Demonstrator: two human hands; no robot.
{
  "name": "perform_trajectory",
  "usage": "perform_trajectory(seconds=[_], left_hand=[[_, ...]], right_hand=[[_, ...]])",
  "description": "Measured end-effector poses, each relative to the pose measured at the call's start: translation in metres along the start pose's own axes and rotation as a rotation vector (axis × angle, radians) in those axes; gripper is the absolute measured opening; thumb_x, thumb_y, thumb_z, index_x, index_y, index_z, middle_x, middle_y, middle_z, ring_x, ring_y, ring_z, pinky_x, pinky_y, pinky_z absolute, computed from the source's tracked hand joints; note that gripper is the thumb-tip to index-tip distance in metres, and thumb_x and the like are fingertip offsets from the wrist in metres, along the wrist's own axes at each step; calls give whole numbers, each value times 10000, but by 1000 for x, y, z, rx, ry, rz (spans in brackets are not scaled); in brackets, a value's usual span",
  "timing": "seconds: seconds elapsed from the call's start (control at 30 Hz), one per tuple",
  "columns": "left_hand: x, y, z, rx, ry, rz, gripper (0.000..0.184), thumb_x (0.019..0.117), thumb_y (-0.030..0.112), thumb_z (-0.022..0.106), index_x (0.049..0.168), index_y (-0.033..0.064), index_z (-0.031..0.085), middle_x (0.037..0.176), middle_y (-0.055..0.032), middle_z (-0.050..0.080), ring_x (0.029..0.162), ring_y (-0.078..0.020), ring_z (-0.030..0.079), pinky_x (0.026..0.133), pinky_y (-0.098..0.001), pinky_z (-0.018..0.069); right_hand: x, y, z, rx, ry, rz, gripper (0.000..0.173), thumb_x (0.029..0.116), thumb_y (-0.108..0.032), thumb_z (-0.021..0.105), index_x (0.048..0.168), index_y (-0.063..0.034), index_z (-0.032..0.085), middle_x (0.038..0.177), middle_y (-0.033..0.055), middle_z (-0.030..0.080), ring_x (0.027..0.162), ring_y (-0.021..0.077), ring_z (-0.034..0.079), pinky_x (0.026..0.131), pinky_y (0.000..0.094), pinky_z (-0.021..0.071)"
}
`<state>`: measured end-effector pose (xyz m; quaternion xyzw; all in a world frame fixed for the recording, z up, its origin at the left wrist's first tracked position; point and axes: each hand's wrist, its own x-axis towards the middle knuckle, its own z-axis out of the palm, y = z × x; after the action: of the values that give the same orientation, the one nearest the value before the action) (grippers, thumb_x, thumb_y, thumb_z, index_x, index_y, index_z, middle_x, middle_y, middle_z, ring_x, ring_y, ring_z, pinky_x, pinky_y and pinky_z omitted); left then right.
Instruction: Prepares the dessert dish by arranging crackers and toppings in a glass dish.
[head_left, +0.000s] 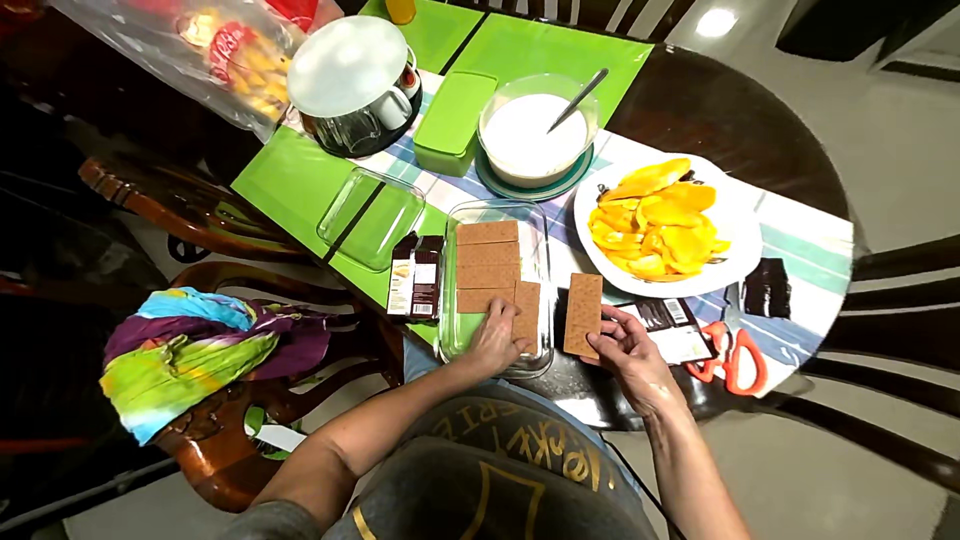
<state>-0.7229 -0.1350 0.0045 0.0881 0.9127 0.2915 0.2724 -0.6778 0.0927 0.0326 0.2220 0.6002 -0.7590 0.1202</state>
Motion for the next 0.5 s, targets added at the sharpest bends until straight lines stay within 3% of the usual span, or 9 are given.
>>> perform_trajectory(seconds=[0.1,0.2,0.33,0.5], left_hand=[[2,5,1,53,35,-7,631,916,423,735,1378,33,553,1431,-221,495,1302,-361,537,1045,-453,504],[8,18,3,140,58,-4,697,931,471,700,1419,11,510,1469,-235,471,1361,-403,478,1025,-494,510],[15,26,7,201,39,-32,706,925,331,710,1490,11,432,1508,-245,421,1359,-429,461,1001,-506,517],[-2,8,-3,159,31,23,828,810,173,767,1540,75,389,1494,-238,442,1357,-443,450,1019,-551,484]], right_hand=[[1,3,0,2,3,5,564,920,43,631,1445,-32,437,1125,148,664,878,260,728,715,421,653],[2,5,2,0,2,-7,560,920,37,634,1442,-29,441,1128,154,671,883,267,731,719,422,653],[3,4,5,6,8,-21,557,923,32,633,1442,-32,442,1123,151,671,880,261,731,723,415,654],[1,7,1,24,33,-37,580,914,33,638,1451,-28,427,1126,154,673,872,257,733,719,409,654]])
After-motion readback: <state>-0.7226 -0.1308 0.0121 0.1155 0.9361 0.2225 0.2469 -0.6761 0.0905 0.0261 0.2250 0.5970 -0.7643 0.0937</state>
